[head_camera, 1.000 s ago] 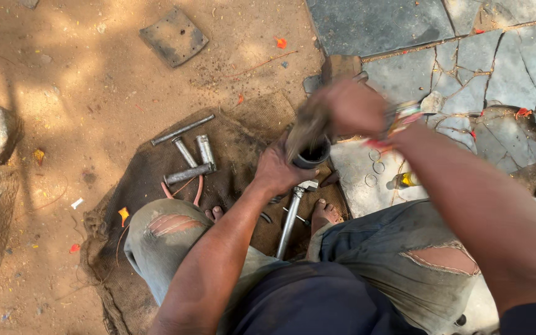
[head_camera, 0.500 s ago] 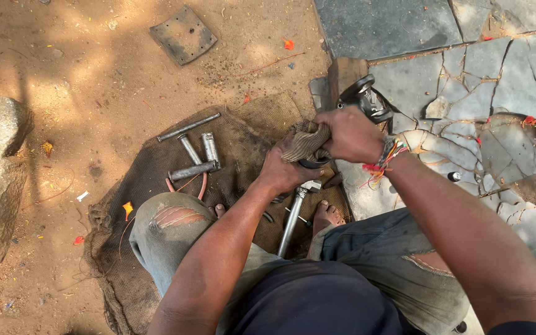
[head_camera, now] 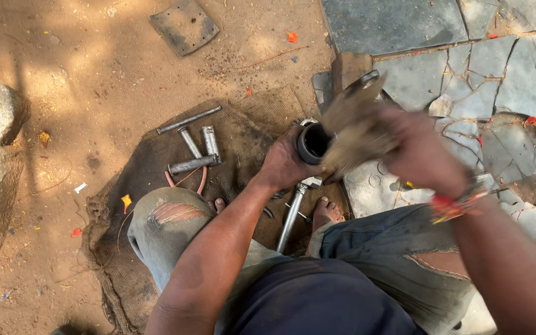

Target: The person sits on the ground and wipes various mechanical parts, including a gear and a cylindrical housing, using a cloth. The person handles the parts one at a time, rotating them to clean different surfaces.

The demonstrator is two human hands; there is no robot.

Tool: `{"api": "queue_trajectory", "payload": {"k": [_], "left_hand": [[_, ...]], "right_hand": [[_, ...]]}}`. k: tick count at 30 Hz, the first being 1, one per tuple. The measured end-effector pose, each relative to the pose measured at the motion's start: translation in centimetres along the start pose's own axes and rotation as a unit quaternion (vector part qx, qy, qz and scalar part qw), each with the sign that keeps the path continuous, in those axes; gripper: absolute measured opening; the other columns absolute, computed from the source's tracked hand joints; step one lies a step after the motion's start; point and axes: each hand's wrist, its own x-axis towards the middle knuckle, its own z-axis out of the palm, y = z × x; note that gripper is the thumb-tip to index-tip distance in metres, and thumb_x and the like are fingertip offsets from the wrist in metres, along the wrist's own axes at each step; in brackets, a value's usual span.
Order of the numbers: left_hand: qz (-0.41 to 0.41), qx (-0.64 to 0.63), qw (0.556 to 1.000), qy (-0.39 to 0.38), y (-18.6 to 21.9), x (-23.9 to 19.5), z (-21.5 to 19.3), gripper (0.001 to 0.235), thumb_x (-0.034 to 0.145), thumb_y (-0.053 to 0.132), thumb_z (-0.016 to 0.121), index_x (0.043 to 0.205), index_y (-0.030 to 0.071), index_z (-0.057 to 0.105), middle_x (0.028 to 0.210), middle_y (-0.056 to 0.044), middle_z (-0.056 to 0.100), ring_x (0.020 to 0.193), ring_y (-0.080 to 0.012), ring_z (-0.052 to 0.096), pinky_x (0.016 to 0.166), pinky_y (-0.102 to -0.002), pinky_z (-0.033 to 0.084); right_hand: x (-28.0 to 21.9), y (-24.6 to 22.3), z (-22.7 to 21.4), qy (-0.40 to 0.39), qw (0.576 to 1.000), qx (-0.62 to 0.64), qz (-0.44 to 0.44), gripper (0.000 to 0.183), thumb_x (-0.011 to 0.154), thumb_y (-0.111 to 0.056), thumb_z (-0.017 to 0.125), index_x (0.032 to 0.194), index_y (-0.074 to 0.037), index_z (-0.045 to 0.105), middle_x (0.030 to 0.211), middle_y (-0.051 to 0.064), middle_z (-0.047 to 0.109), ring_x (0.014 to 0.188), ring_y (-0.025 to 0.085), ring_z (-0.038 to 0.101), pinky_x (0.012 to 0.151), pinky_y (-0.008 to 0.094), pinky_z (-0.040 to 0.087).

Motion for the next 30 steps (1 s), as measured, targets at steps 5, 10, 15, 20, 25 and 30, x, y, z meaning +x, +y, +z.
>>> {"api": "queue_trajectory", "payload": {"k": [5,10,15,20,25,30], "left_hand": [[-0.025,-0.156,0.986,-0.044,-3.2,1.1,1.8,0.064,0.078,0.021,0.08,0.136,0.012,0.055,0.122,-0.011,0.07,0.112,-0.0236,0.07,0.097,-0.034,0.057],[-0.015,-0.513,0.857,-0.051,-6.9,2.7,3.7,0.056,0.092,0.018,0.077,0.141,0.006,0.053,0.124,-0.013,0.068,0.109,-0.0226,0.066,0.092,-0.035,0.056],[-0.05,-0.071,0.996,-0.029,-4.7,0.8,1.7,0.075,0.07,0.024,0.088,0.135,0.007,0.055,0.121,-0.011,0.072,0.11,-0.0219,0.069,0.098,-0.036,0.055],[-0.003,-0.05,0.999,0.014,-1.4,0.7,-0.4,0.081,0.06,0.029,0.091,0.13,0.006,0.058,0.119,-0.013,0.074,0.112,-0.0228,0.072,0.102,-0.035,0.055],[-0.054,-0.031,0.998,0.014,-0.9,0.2,-0.3,0.083,0.058,0.031,0.089,0.131,0.008,0.058,0.121,-0.014,0.074,0.115,-0.0239,0.071,0.103,-0.034,0.055],[-0.04,-0.02,0.999,-0.006,-1.3,0.4,0.3,0.09,0.056,0.028,0.092,0.135,0.007,0.054,0.124,-0.014,0.072,0.116,-0.0249,0.069,0.103,-0.034,0.053]], "right_hand": [[2.0,-3.4,6.5,-0.218,0.961,-0.148,0.082,0.077,0.065,-0.008,0.08,0.134,-0.001,0.047,0.106,0.024,0.067,0.102,0.042,0.067,0.088,0.049,0.052],[3.8,-1.6,8.7,-0.162,0.97,-0.107,0.146,0.06,0.068,-0.005,0.077,0.123,-0.006,0.053,0.096,0.02,0.07,0.094,0.038,0.069,0.089,0.048,0.051],[2.5,1.1,5.7,0.129,0.86,0.432,0.24,0.05,0.066,0.021,0.061,0.109,-0.005,0.06,0.098,0.003,0.066,0.093,0.02,0.066,0.07,0.038,0.058],[2.1,4.3,-0.3,0.331,0.889,0.313,0.052,0.039,0.096,0.027,0.068,0.12,-0.001,0.058,0.12,0.008,0.067,0.115,0.018,0.067,0.103,0.032,0.06],[0.3,7.3,0.9,0.302,0.882,0.324,0.158,0.045,0.081,0.023,0.059,0.117,-0.005,0.058,0.122,0.005,0.065,0.116,0.017,0.069,0.097,0.032,0.064],[0.6,5.7,5.3,0.1,0.887,0.4,0.209,0.052,0.081,0.017,0.06,0.128,-0.005,0.062,0.127,0.01,0.065,0.114,0.023,0.069,0.093,0.036,0.063]]}}
